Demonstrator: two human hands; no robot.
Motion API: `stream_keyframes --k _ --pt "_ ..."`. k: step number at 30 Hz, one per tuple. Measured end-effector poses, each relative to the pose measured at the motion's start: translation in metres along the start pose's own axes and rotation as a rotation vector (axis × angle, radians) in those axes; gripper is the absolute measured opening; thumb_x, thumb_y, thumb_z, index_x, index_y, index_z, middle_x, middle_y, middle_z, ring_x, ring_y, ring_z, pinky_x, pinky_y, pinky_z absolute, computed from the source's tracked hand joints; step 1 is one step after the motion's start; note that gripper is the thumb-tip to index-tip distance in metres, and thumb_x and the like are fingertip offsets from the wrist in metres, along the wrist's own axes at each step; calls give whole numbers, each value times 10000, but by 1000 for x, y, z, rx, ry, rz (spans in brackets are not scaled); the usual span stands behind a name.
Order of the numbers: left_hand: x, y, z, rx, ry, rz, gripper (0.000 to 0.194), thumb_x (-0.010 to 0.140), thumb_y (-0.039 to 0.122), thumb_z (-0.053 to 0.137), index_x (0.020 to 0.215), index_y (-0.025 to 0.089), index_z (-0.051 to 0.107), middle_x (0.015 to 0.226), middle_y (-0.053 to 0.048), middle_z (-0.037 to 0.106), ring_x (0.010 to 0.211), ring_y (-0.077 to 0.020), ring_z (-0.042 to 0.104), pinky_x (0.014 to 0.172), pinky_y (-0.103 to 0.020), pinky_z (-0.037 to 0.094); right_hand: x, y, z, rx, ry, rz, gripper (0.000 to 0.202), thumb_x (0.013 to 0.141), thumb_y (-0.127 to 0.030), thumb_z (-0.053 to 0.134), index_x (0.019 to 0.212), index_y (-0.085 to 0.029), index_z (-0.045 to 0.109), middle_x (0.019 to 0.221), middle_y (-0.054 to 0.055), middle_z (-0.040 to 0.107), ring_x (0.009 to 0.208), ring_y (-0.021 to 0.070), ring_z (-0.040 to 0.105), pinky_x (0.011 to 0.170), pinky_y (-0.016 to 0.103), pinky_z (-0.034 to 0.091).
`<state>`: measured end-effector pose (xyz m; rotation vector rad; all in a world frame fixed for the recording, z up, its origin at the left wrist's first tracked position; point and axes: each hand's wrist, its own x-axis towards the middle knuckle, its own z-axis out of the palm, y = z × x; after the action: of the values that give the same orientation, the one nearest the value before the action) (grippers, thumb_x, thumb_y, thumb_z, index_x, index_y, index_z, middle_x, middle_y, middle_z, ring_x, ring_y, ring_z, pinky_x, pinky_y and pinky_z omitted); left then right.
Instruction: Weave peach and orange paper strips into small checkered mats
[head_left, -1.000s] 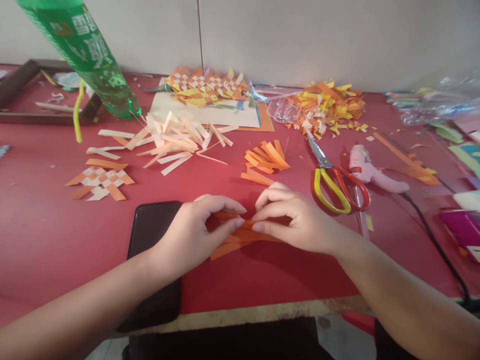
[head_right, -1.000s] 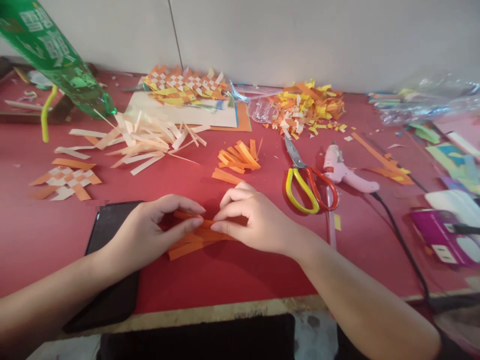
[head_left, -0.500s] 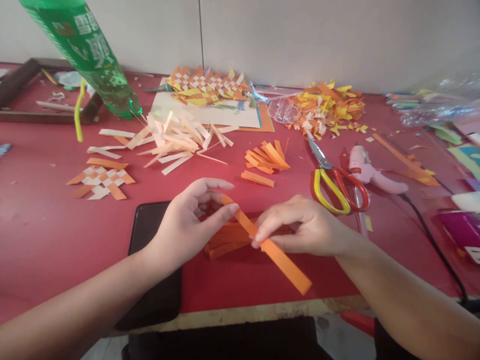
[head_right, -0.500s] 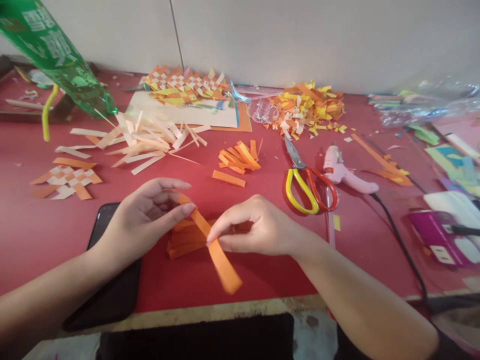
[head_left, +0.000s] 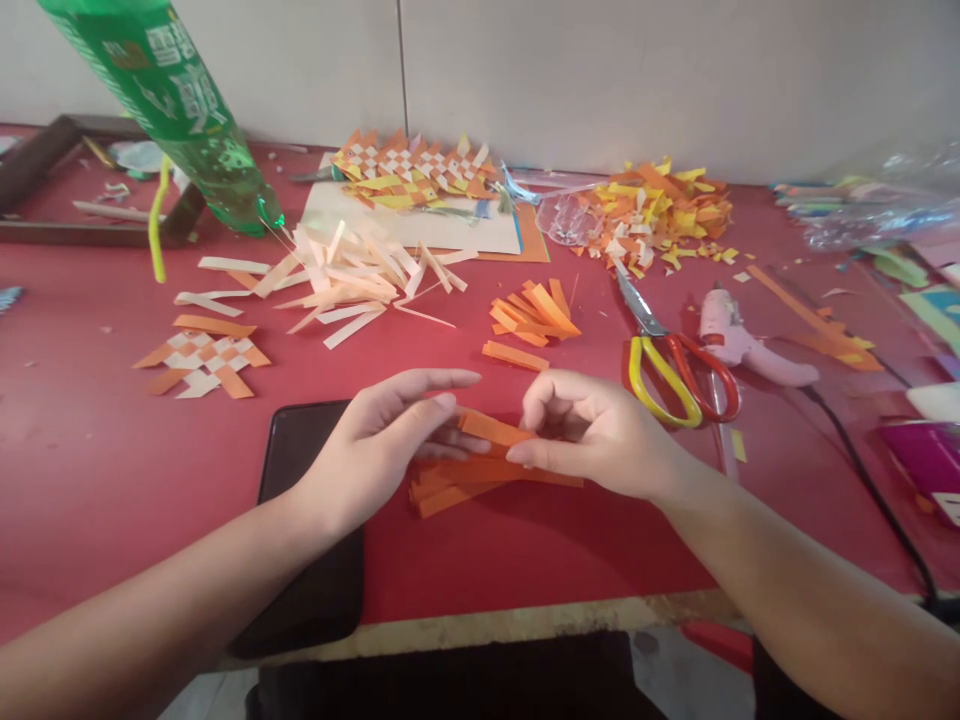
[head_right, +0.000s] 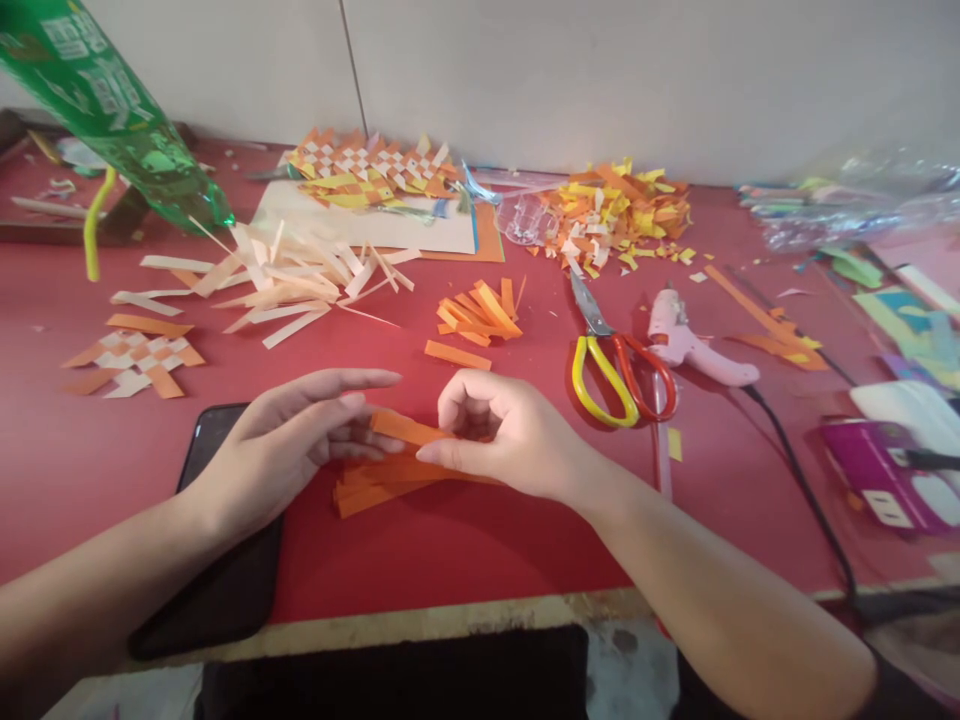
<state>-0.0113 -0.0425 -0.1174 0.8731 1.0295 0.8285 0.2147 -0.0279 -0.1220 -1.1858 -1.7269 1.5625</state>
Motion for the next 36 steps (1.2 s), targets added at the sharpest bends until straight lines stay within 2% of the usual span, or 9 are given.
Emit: stream_keyframes --k 2,5,8,12,17,21,28,33,36 --pt "-1 1 0 41 2 2 340 868 412 716 1131 195 704 810 -19 786 775 -176 777 738 -225 618 0 0 1 -3 10 0 328 764 -342 820 789 -197 527 654 -56 528 537 67 463 479 196 374" --pt "-2 1 2 241 25 0 474 741 390 842 1153 199 706 808 -25 796 801 -198 779 688 -210 612 1 -1 1 1 21 1 325 762 -330 820 788 -197 525 654 -59 524 540 67 459 485 198 373" --pt "-3 1 3 307 23 25 323 763 374 824 1018 192 747 818 -34 803 817 -205 780 689 -217 617 0 0 1 16 15 4 322 765 -326 817 780 -196 523 651 -58 522 540 67 464 493 199 385" --pt "-2 0 2 276 1 48 182 802 361 793 837 186 758 828 -39 808 789 -194 780 695 -219 625 0 0 -2 60 18 9 306 754 -306 828 819 -195 551 705 -40 553 592 80 522 527 197 433" --pt "1 0 0 75 1 22 147 819 324 791 842 183 759 837 -28 812 802 -161 780 753 -200 628 2 -1 -5 135 51 -40 238 785 -236 802 917 -195 608 844 -10 596 720 89 609 634 190 524" --pt "2 1 1 -65 36 1 119 815 276 801 823 170 748 792 -14 806 769 -137 777 706 -158 618 4 0 -6 191 104 -25 196 810 -204 772 946 -193 631 856 0 645 764 108 680 690 208 569" --pt "5 4 2 -107 63 -24 102 793 221 818 799 161 736 762 -9 803 741 -125 776 671 -131 605 7 4 -6 295 159 73 272 734 -295 859 924 -178 704 768 11 736 672 117 719 612 195 586" --pt "5 0 0 -110 59 -4 93 798 226 817 805 171 742 771 0 804 754 -127 778 680 -134 608 6 1 -6 268 168 51 171 776 -299 824 794 -166 717 704 33 761 577 106 688 535 195 571" --pt "5 -3 -1 -100 54 13 101 800 256 817 824 182 752 787 2 807 770 -130 779 685 -136 610 6 1 -6 245 182 32 150 788 -294 813 784 -171 727 700 32 766 577 109 690 524 197 568"
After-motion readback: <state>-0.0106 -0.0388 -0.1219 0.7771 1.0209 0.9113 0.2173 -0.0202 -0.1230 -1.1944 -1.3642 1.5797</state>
